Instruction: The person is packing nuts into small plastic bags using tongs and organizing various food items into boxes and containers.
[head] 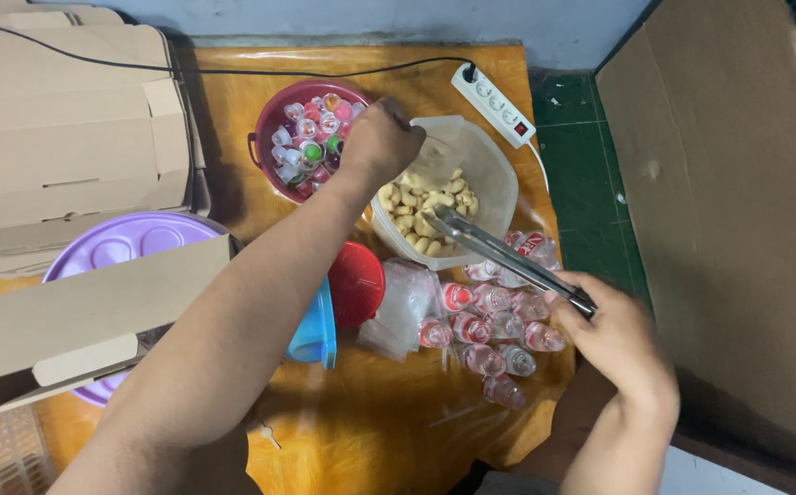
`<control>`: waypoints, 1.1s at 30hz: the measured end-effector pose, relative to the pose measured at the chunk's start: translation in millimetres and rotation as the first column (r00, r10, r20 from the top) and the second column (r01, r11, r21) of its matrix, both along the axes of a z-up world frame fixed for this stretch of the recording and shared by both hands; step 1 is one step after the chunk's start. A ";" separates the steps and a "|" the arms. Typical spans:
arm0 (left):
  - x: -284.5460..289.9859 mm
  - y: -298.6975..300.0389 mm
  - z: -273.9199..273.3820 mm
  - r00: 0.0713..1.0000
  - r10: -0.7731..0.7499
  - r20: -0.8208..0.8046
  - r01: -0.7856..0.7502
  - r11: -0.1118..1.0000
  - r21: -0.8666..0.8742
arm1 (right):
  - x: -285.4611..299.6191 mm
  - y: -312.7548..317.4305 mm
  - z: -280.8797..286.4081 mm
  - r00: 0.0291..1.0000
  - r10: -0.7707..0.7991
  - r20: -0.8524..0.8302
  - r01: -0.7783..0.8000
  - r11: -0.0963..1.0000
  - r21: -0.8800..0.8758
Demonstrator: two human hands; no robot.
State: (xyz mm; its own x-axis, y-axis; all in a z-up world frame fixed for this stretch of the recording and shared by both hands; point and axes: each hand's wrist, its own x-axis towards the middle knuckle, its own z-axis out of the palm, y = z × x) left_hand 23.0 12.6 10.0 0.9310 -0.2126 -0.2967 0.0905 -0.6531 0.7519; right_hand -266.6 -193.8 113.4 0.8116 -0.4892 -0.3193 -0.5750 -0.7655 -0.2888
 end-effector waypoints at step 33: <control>-4.6 1.9 3.6 0.987 0.057 0.147 -0.052 0.998 -0.035 | -22.4 -18.1 37.4 0.919 -0.269 0.289 0.182 0.938 0.297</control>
